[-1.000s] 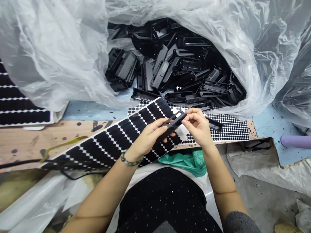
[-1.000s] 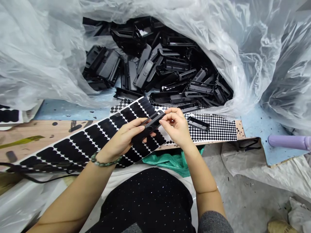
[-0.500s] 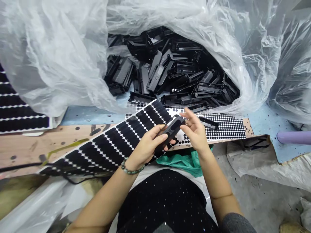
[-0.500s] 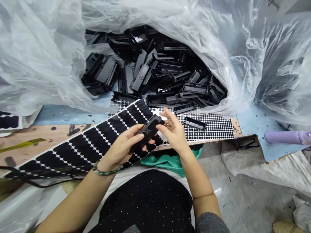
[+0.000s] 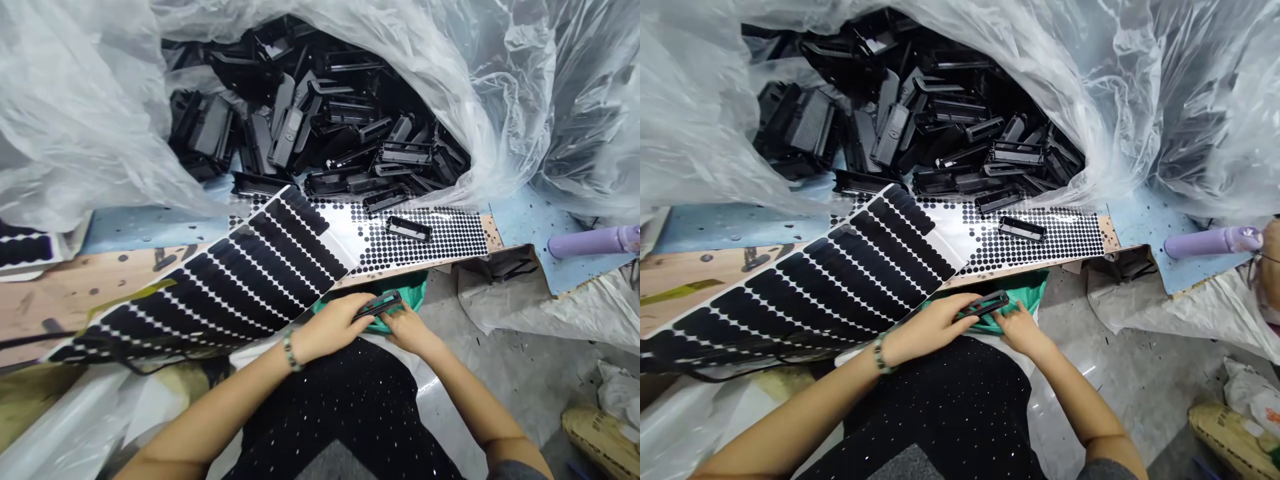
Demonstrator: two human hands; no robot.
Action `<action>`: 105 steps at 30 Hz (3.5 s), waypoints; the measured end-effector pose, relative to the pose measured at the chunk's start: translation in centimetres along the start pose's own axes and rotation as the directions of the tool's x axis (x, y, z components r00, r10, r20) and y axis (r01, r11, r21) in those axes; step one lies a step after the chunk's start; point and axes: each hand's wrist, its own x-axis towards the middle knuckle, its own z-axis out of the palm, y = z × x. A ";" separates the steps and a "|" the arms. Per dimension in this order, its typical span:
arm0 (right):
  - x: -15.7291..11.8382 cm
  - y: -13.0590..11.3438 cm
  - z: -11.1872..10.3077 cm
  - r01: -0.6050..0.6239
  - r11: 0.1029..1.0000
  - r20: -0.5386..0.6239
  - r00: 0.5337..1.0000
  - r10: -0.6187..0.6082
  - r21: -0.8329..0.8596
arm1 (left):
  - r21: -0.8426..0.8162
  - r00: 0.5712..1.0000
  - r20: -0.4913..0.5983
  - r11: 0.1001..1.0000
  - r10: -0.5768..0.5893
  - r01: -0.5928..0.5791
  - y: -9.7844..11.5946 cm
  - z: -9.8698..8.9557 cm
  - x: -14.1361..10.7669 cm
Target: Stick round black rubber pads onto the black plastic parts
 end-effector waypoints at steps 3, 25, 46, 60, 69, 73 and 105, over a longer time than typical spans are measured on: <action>-1.2 -1.4 0.3 0.123 0.959 0.143 0.986 -0.089 -0.254 | 0.352 0.960 0.086 0.910 -0.265 0.219 -1.3 2.6 2.2; 4.6 1.6 -8.9 0.187 0.982 -0.911 0.402 -0.098 -0.023 | 0.246 0.775 -0.581 0.961 0.249 -0.124 1.7 -4.9 6.4; 8.1 -5.0 -9.0 0.531 0.329 -0.614 0.747 0.253 0.781 | -0.839 0.824 -0.487 0.417 -0.291 -0.349 -0.3 -4.0 1.6; 9.3 -8.4 -8.8 0.544 0.493 -0.707 0.665 0.241 0.679 | -0.667 0.695 -0.676 0.604 -0.245 -0.436 -2.0 -3.4 1.6; 13.1 -6.2 -9.6 0.333 0.775 -0.748 0.613 0.255 0.537 | -0.605 0.604 -0.752 0.641 -0.265 -0.472 -3.5 -6.9 0.8; 14.5 -6.7 -9.5 0.218 0.942 -0.756 0.652 0.053 0.254 | -0.677 0.611 -0.696 0.629 -0.377 -0.382 -4.6 -8.5 2.6; 8.5 -7.6 -11.4 0.534 0.709 -0.857 0.478 0.195 0.459 | -0.685 0.815 -0.523 0.692 -0.248 -0.229 0.3 -6.8 -0.7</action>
